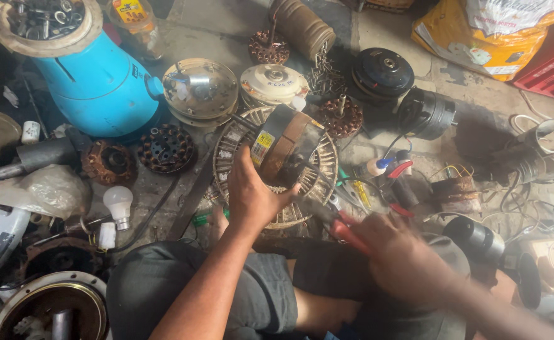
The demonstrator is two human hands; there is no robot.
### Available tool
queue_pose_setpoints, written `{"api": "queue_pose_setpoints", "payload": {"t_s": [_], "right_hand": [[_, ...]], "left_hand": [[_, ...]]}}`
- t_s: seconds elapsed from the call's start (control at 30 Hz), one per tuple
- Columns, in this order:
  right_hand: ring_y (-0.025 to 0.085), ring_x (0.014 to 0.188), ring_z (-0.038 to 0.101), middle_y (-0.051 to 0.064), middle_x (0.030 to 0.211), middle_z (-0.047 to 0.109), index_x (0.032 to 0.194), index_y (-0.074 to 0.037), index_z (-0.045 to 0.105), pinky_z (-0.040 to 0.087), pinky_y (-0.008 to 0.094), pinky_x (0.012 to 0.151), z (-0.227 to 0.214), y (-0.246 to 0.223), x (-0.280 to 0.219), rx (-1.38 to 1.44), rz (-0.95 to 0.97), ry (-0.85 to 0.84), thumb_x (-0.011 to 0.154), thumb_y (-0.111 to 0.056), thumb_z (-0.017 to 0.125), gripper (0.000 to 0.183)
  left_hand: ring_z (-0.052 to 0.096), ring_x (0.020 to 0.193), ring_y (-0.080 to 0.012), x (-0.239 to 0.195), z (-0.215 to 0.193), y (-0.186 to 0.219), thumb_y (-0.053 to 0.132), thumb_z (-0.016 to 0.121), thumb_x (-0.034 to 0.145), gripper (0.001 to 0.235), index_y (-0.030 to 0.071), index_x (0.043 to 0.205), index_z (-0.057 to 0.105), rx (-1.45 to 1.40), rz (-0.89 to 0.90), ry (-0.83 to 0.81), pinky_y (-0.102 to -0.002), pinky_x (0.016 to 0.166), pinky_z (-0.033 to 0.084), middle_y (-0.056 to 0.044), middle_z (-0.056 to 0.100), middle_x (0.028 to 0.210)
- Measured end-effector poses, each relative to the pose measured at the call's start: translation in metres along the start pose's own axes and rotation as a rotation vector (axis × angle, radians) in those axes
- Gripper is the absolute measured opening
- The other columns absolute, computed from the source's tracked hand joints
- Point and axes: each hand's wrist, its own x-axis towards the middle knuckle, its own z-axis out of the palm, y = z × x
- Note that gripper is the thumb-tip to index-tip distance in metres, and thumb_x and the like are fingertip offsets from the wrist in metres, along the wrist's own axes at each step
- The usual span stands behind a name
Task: The person sits on the floor and repairs an electrical motor stator. They use pliers to strip and adjust wires, then connect the motor to a power strip to test it. The person repeatedly manipulates the stator and wires while testing the motor's functionality.
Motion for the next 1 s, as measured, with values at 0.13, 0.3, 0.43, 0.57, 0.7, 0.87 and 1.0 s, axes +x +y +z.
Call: {"api": "queue_pose_setpoints", "payload": {"t_s": [0.13,0.3,0.43,0.57,0.7,0.87,1.0], "right_hand": [[0.020,0.127,0.052,0.005,0.138,0.059,0.153,-0.012,0.047,0.049,0.036,0.102,0.007,0.005,-0.003,-0.809,-0.188,0.226,0.070,-0.003,0.060,0.085],[0.021,0.128,0.060,0.000,0.148,0.056,0.158,-0.015,0.033,0.051,0.036,0.104,-0.004,0.000,0.000,0.023,0.129,-0.001,0.077,-0.005,0.065,0.087],[0.031,0.116,0.066,0.016,0.134,0.065,0.160,-0.008,0.040,0.053,0.043,0.102,-0.010,-0.002,0.002,0.344,0.182,-0.026,0.073,-0.006,0.064,0.090],[0.030,0.113,0.066,0.018,0.132,0.064,0.156,-0.003,0.042,0.053,0.044,0.099,-0.012,0.007,0.005,-0.153,0.111,0.082,0.076,-0.006,0.064,0.083],[0.027,0.113,0.066,0.017,0.131,0.066,0.156,-0.006,0.043,0.053,0.042,0.098,-0.005,0.024,0.007,-1.037,-0.136,0.452,0.077,-0.006,0.064,0.081],[0.023,0.112,0.067,0.015,0.129,0.067,0.155,-0.010,0.045,0.053,0.040,0.097,-0.013,0.024,0.004,-0.280,0.104,0.181,0.079,-0.006,0.064,0.079],[0.027,0.112,0.070,0.016,0.127,0.068,0.152,-0.002,0.046,0.055,0.042,0.097,-0.009,0.011,0.007,0.241,0.129,0.042,0.073,-0.002,0.065,0.082]], "left_hand": [[0.051,0.127,-0.0504,0.000,0.001,-0.001,0.046,0.098,0.058,0.124,-0.010,0.145,0.030,0.013,-0.005,0.002,-0.054,0.106,0.043,-0.036,0.047,0.138],[0.053,0.128,-0.0476,0.002,0.001,-0.003,0.044,0.096,0.060,0.121,-0.009,0.147,0.030,-0.024,0.011,0.009,-0.053,0.107,0.044,-0.033,0.049,0.140],[0.053,0.130,-0.0474,0.000,0.001,-0.001,0.040,0.095,0.060,0.120,-0.010,0.147,0.029,-0.008,0.036,0.023,-0.053,0.108,0.044,-0.032,0.049,0.140],[0.054,0.127,-0.0482,0.000,0.000,0.000,0.042,0.096,0.060,0.121,-0.010,0.147,0.030,-0.012,0.026,0.007,-0.054,0.106,0.044,-0.032,0.049,0.138],[0.055,0.126,-0.0477,0.001,-0.004,-0.001,0.044,0.097,0.060,0.121,-0.010,0.147,0.030,-0.021,0.022,-0.002,-0.053,0.106,0.045,-0.032,0.051,0.137],[0.054,0.125,-0.0483,0.004,0.000,-0.001,0.047,0.097,0.060,0.122,-0.010,0.146,0.031,-0.020,0.015,0.004,-0.054,0.105,0.045,-0.032,0.051,0.136],[0.053,0.127,-0.0483,0.002,0.000,-0.001,0.045,0.096,0.059,0.121,-0.009,0.146,0.031,0.001,0.008,0.011,-0.053,0.106,0.044,-0.032,0.050,0.137]]}}
